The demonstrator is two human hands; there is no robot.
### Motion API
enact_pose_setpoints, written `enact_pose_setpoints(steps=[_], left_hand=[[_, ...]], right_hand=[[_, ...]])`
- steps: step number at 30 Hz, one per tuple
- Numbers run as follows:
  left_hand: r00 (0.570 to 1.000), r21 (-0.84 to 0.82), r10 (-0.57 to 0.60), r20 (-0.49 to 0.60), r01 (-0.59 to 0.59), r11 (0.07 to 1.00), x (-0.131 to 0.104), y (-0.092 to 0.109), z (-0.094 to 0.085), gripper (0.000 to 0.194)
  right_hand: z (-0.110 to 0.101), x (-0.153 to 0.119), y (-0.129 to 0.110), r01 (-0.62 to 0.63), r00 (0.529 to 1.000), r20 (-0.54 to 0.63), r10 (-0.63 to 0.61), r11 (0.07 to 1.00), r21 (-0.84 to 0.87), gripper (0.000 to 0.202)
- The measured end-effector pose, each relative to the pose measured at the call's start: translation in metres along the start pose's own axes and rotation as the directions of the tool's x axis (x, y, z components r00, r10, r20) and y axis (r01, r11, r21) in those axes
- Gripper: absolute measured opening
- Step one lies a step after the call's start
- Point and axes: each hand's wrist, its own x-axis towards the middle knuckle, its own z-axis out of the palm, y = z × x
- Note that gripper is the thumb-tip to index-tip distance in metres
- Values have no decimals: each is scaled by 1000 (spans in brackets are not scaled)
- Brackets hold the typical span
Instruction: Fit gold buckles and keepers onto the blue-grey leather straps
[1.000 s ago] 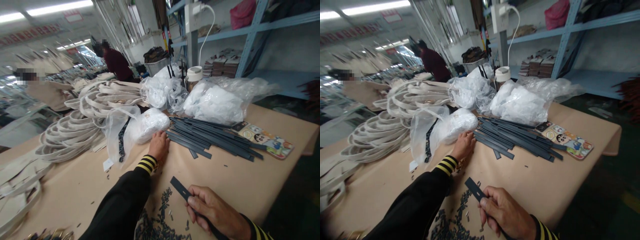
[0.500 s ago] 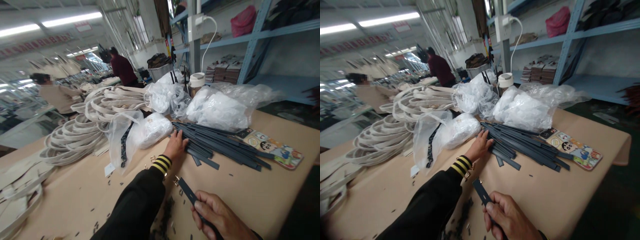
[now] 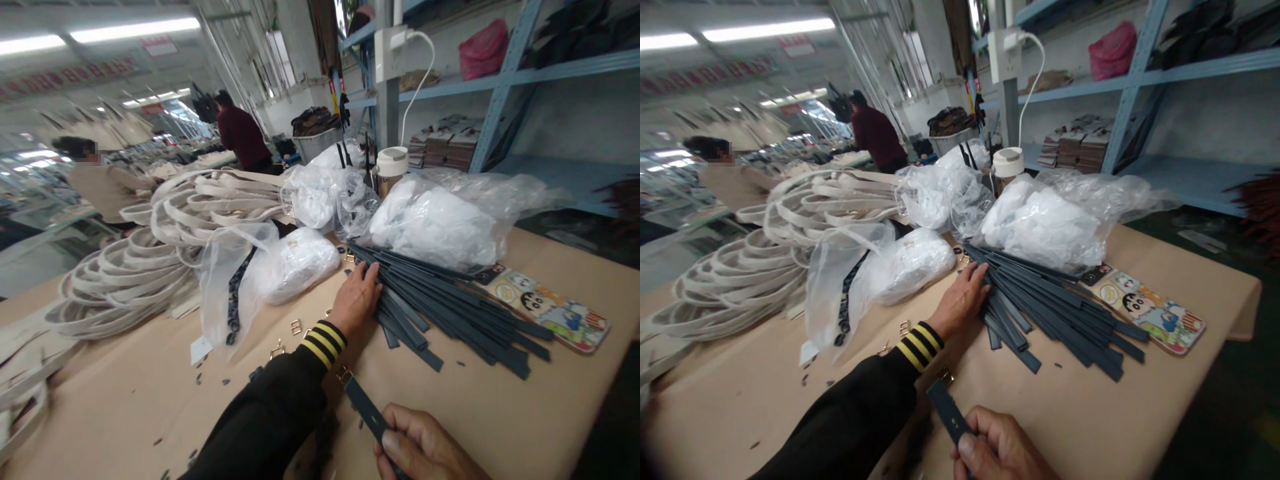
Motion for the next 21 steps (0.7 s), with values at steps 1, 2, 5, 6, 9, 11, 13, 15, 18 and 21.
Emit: enact_pose_setpoints(steps=[1, 2, 5, 6, 9, 11, 13, 15, 18, 21], left_hand=[[1000, -8, -22, -4, 22, 1000, -4, -7, -8, 43], [998, -13, -56, -9, 56, 998, -9, -15, -18, 41], [974, 6, -226, 3, 226, 974, -32, -41, -47, 40], [961, 25, -276, 17, 276, 961, -42, -48, -53, 40], [922, 96, -384, 59, 377, 921, -70, -48, -53, 40], [903, 135, -423, 72, 411, 902, -87, -33, -38, 43], [899, 170, -434, 61, 419, 892, -100, -11, -22, 49], [907, 185, -418, 56, 402, 897, -111, 12, -10, 52], [934, 116, -333, 131, 320, 940, -128, 37, -9, 49], [964, 30, -248, 97, 247, 969, -149, 45, -19, 42]], right_hand=[[1, -1, 1, 5, 1000, -7, -5, 1000, 25, 51], [1, -2, 3, 9, 1000, -9, -9, 999, 52, 47], [1, -4, 8, 41, 999, -40, -36, 991, 130, 35], [1, -4, 9, 65, 997, -51, -58, 987, 146, 33], [0, -3, 9, 126, 989, -99, -110, 977, 173, 30], [0, -2, 8, 152, 983, -126, -132, 974, 169, 29], [0, -2, 7, 169, 977, -156, -144, 973, 160, 28], [0, -2, 7, 188, 970, -184, -158, 970, 157, 28], [-1, -2, 9, 223, 961, -204, -189, 961, 161, 26], [-3, -4, 9, 262, 950, -222, -218, 945, 193, 24]])
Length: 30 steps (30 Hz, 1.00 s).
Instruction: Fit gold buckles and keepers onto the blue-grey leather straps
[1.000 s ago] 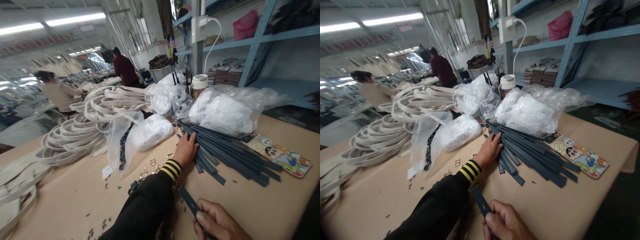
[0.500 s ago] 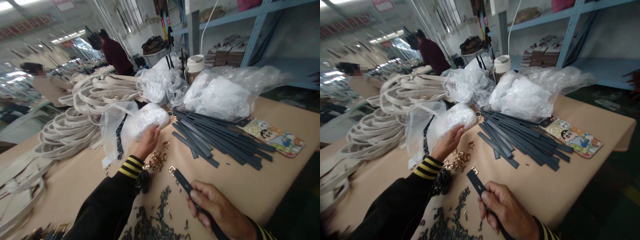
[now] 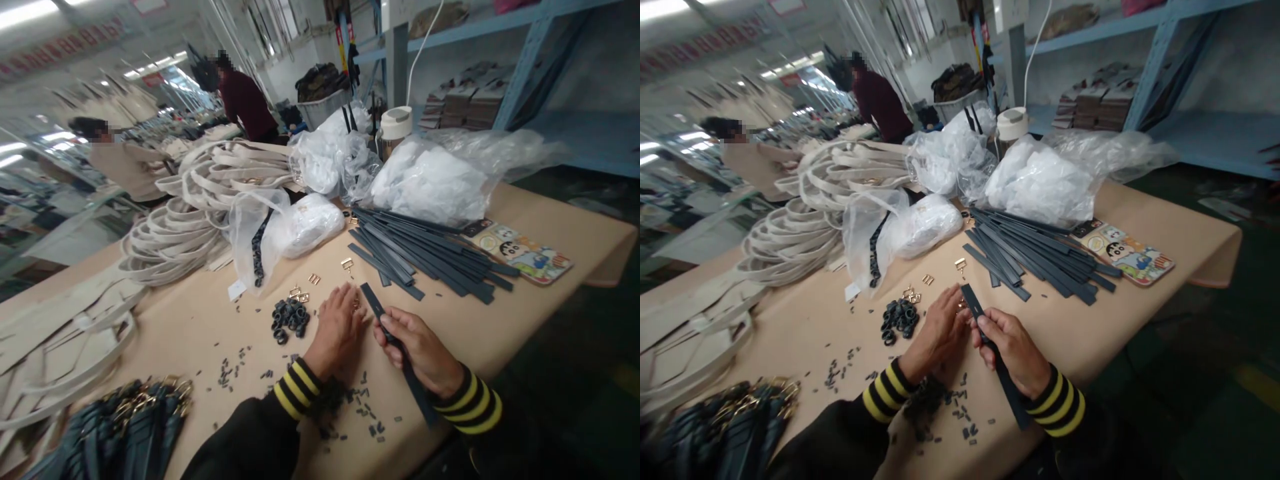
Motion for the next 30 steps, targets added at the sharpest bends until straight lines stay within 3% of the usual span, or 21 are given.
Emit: enact_pose_setpoints(steps=[2, 3, 5, 6, 9, 11, 16, 22, 25, 27, 28, 30], left_hand=[[978, 14, -25, -207, 28, 1000, -16, -6, -8, 36], [946, 24, -49, -322, 60, 998, -24, -10, -12, 32], [894, 9, -81, -442, 94, 995, -39, -15, -17, 23], [896, -15, -86, -435, 89, 996, -46, -15, -19, 19], [960, -96, -66, -273, 41, 994, -59, -9, -17, 13], [978, -125, -61, -198, 37, 991, -59, -1, -12, 14], [980, -195, -141, -140, 113, 974, -37, 8, -2, 18], [955, -392, -259, -145, 185, 901, -22, 0, -4, 20], [927, -558, -357, -114, 237, 795, -30, -2, -14, 28], [914, -719, -404, -27, 263, 644, -41, 4, -22, 29], [905, -823, -423, 48, 276, 497, -48, 9, -25, 26], [874, -951, -432, 221, 291, 102, -63, 22, -29, 20]], right_hand=[[-2, -1, -1, 13, 1000, -12, -12, 998, 62, 23], [-3, -2, -1, 15, 1000, -18, -13, 995, 97, 23], [-5, -3, -2, 12, 1000, -26, -8, 987, 159, 23], [-5, -3, -3, 9, 1000, -27, -4, 983, 182, 22], [-6, -4, -3, -1, 1000, -25, 6, 976, 217, 22], [-6, -4, -2, -1, 1000, -21, 6, 976, 217, 22], [-6, -4, -1, 3, 1000, 1, -3, 978, 207, 22], [-6, -3, 0, 2, 1000, 17, -5, 984, 180, 22], [-3, -3, -1, -7, 999, 42, 2, 993, 115, 23], [1, -6, -2, -10, 997, 75, 7, 999, 39, 24], [3, -8, -2, -9, 995, 95, 9, 1000, -2, 24], [7, -14, -2, 1, 991, 132, 10, 997, -82, 24]])
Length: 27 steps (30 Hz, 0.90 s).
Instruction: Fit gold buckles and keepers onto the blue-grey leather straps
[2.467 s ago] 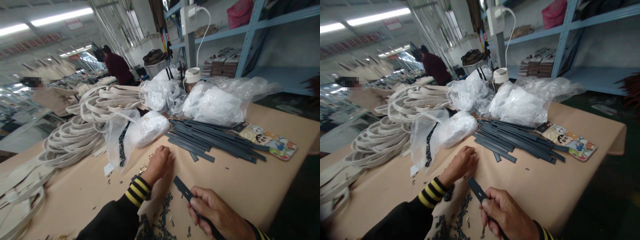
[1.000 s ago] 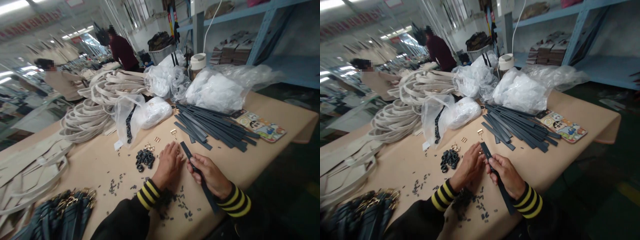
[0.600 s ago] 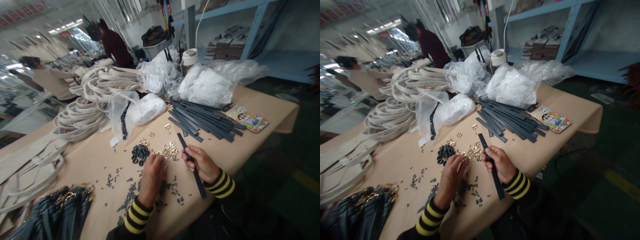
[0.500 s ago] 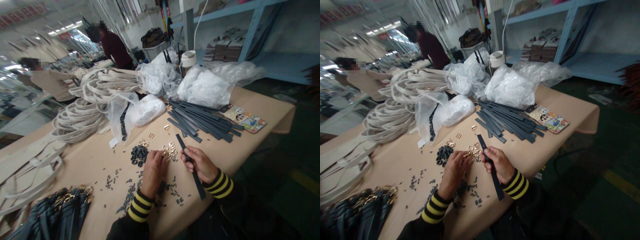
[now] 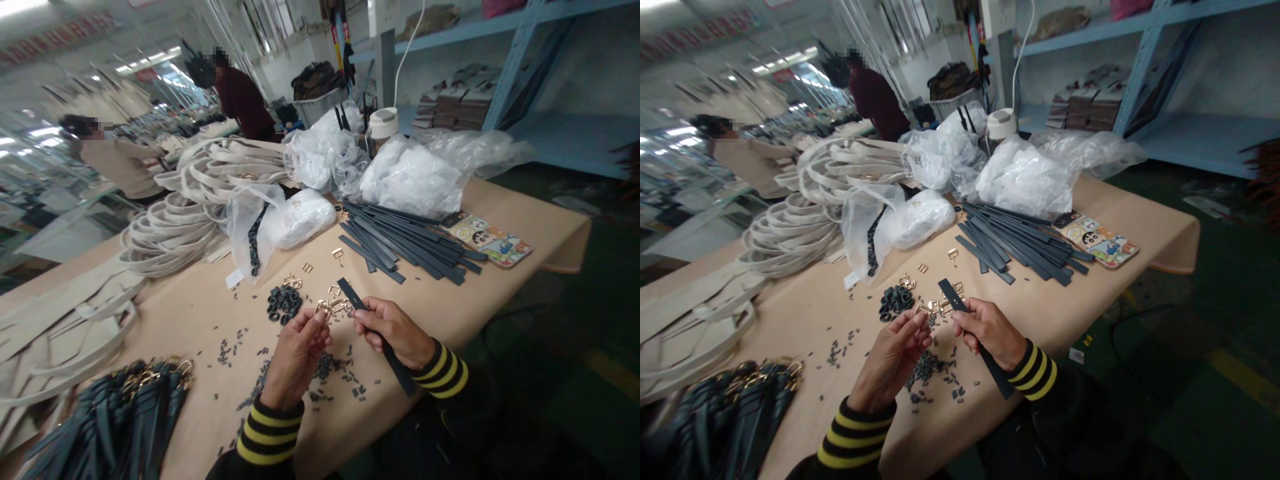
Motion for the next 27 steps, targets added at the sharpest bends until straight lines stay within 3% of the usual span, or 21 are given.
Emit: enact_pose_setpoints(steps=[2, 3, 10, 12, 14, 16, 18, 22, 27], left_hand=[[993, -281, -114, 35, 119, 952, -19, -4, 7, 17], [990, -332, -132, 40, 137, 933, -27, -7, 10, 16], [995, -366, -87, 53, 100, 925, -66, -36, 17, 11], [997, -243, -46, 57, 59, 968, -73, -40, 12, 11], [999, 8, 22, 42, -22, 1000, -80, -40, 4, 14], [994, 252, 110, 17, -110, 961, -86, -39, -2, 17], [984, 387, 181, 5, -169, 907, -90, -37, -7, 16], [963, 451, 264, 55, -260, 854, -99, -38, -12, 14], [956, 383, 290, -34, -256, 888, -111, -36, -18, 12]], right_hand=[[6, -6, 1, 10, 1000, 26, -8, 997, -78, 25], [9, -9, 3, 16, 999, 31, -12, 993, -119, 25], [23, -26, 13, -8, 998, 58, 39, 893, -450, 23], [27, -31, 11, 75, 995, 93, -21, 784, -617, 18], [31, -36, 9, 189, 982, 145, -121, 584, -789, 15], [36, -41, 8, 270, 961, 216, -174, 401, -875, 15], [40, -44, 8, 320, 946, 278, -169, 339, -885, 13], [45, -48, 11, 339, 940, 321, -114, 396, -853, 14], [42, -52, 15, 142, 981, 193, -1, 676, -723, 19]])
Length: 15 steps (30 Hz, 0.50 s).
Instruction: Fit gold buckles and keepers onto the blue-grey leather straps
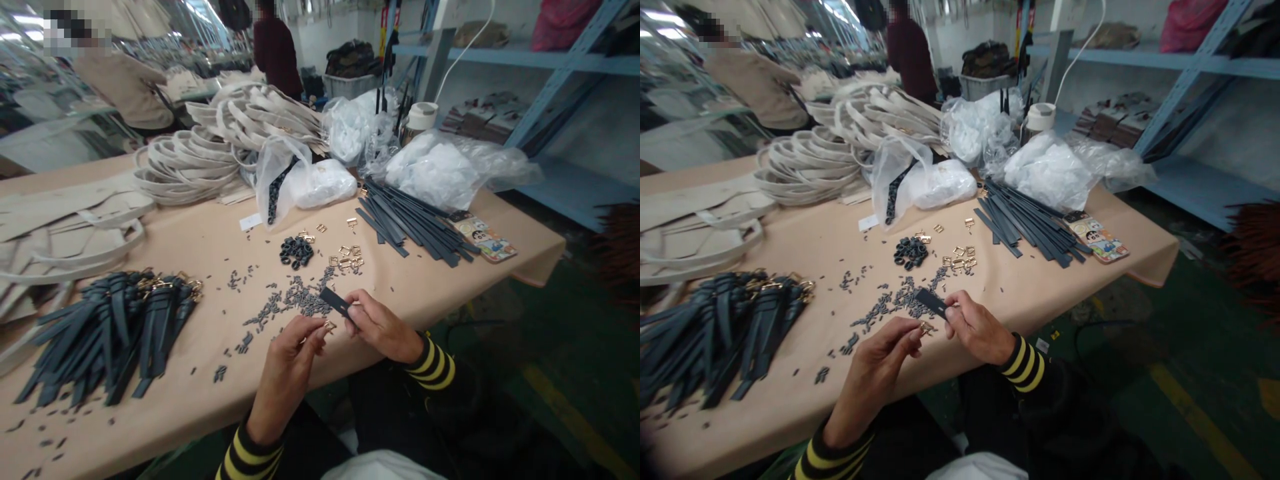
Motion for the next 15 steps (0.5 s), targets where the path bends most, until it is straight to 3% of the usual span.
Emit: enact_pose_setpoints(steps=[3, 7, 15], left_hand=[[993, -161, -119, -18, 114, 980, -5, 5, -4, 16], [961, -397, -275, -24, 243, 885, -6, 9, -5, 19], [900, -686, -421, 109, 375, 624, -7, -3, -2, 16]], right_hand=[[3, -5, 7, -101, 991, 101, 85, 980, 172, 18], [6, -11, 17, -159, 964, 257, 64, 916, 369, 22], [0, -14, 26, -197, 921, 388, 16, 881, 431, 22]])
